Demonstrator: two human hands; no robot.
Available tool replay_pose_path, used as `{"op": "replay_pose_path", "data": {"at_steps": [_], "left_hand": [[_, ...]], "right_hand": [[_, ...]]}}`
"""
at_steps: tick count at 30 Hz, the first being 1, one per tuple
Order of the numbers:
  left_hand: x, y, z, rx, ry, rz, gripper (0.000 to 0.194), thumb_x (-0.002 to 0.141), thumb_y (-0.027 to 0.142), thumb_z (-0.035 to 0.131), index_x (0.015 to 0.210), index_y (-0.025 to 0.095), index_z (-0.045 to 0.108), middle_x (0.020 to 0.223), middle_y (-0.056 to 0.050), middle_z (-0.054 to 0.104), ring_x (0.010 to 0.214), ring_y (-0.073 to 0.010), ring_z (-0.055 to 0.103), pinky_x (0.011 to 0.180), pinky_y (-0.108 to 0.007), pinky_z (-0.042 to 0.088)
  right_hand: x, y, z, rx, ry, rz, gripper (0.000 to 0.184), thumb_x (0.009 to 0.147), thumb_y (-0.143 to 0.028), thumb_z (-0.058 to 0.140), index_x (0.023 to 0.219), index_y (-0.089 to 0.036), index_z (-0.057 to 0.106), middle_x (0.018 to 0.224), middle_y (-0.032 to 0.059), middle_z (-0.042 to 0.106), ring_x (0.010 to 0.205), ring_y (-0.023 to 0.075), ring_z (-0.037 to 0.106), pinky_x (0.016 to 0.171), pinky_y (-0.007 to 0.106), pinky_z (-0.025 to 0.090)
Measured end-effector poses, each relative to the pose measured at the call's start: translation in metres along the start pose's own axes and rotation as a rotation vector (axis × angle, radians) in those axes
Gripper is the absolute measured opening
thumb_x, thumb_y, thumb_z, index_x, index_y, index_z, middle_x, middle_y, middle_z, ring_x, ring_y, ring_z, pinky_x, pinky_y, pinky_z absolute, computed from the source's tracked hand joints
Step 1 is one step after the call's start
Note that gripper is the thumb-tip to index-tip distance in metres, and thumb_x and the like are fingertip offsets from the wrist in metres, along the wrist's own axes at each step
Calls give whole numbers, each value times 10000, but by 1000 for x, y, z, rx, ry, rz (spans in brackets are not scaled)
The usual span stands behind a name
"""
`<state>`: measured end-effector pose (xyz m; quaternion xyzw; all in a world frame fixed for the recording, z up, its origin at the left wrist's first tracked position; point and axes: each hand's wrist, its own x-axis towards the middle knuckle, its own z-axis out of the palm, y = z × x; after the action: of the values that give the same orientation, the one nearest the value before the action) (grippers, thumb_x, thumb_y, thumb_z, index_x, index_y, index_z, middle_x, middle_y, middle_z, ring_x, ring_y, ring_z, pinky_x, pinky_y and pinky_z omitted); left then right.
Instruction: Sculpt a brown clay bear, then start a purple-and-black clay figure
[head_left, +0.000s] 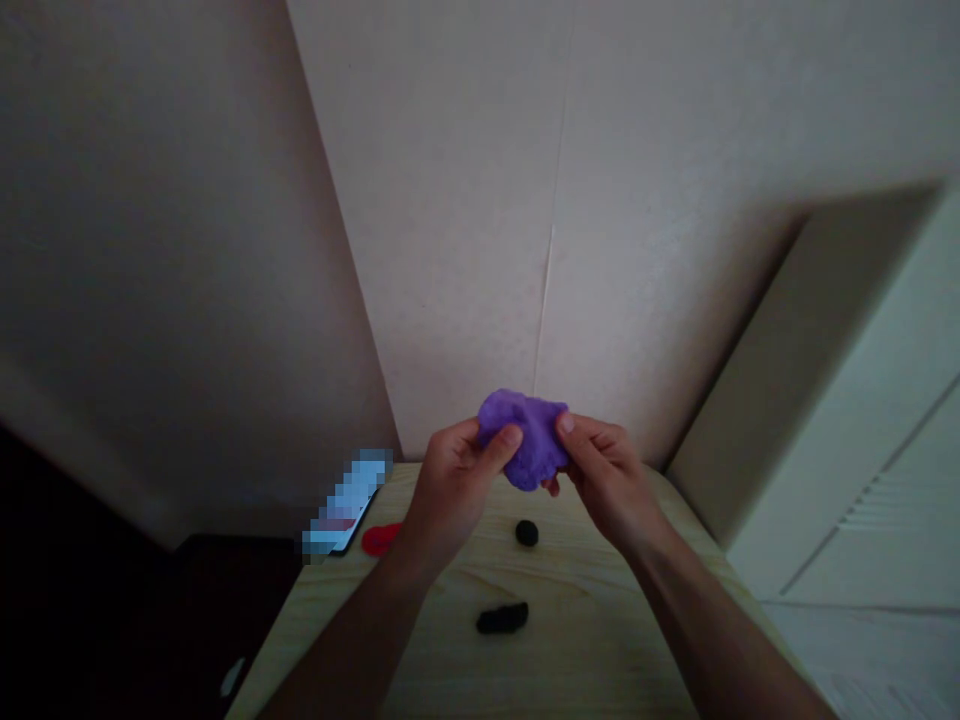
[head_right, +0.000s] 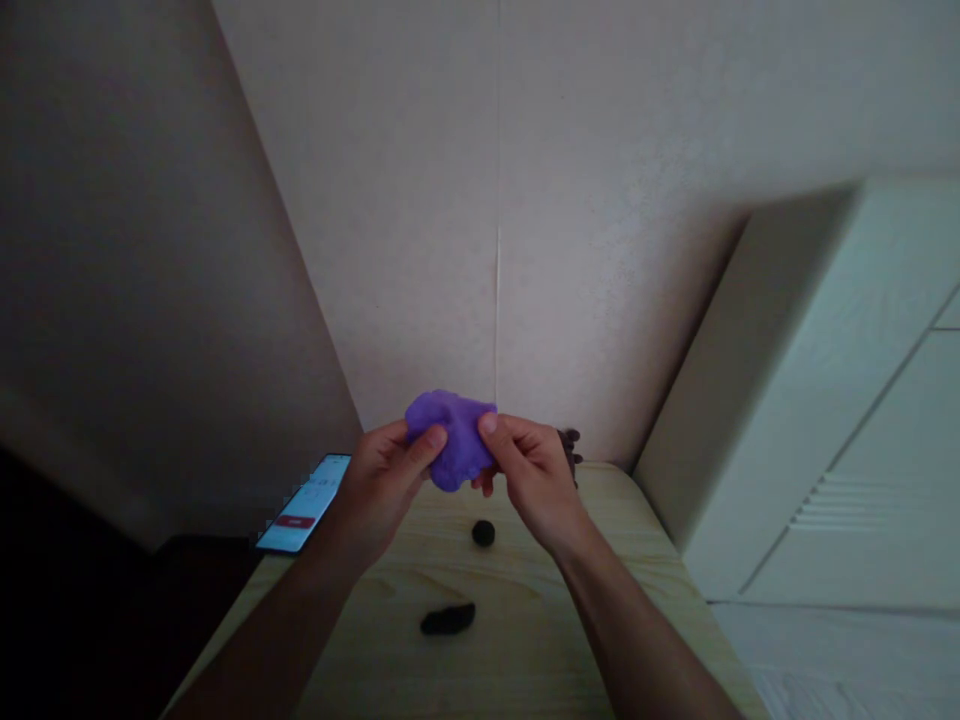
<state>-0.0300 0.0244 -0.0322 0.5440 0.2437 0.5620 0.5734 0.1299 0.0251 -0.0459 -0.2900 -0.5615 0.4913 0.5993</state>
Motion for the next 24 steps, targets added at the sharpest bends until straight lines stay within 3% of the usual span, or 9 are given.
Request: {"op": "replay_pose_path", "data": {"at_steps": [4,8,11,14,18,24], "left_hand": [[-1,4,-1,153,6,-6,222,833,364,854,869,152,796,774,-37,782,669,-165,717,650,-258,578],[-3,7,-3,175,-110,-45,190,867,338,806,894,150,785,774,-42,778,648,-181,731,650,-281,593],[-4,6,-3,135,-137,-66,170,850,306,805,840,144,755,724,-27,755,582,-165,707,623,-276,585],[-5,3,-3,98,-121,-74,189,846,322,793,797,149,737,691,-15,732,583,-151,684,613,-258,559],[-4,1,-6,146,-89,-79,259,878,413,761,876,155,750,764,-17,733,664,-146,662,645,-254,546],[-1,3,-8,302,7,-33,315,813,437,852,800,144,737,711,-5,695,637,-125,608,588,-221,492]], "right_hand": [[0,-3,0,-126,28,47,376,746,-496,907,734,-160,739,598,-13,648,494,89,524,451,210,429],[-2,-1,4,-28,-34,138,376,758,-488,871,667,-159,713,568,-13,626,463,86,488,422,216,402],[-3,5,8,30,13,154,368,792,-478,809,646,-169,671,521,-39,571,416,78,444,388,212,373],[-3,13,10,14,69,114,377,856,-466,718,624,-187,616,489,-59,521,392,71,401,387,209,350],[-4,13,8,-45,41,77,431,901,-509,665,615,-195,587,498,-47,516,424,89,424,429,228,364],[-11,0,6,-499,-10,-140,404,1034,-413,514,686,-208,529,617,-26,502,560,116,430,523,249,353]]}}
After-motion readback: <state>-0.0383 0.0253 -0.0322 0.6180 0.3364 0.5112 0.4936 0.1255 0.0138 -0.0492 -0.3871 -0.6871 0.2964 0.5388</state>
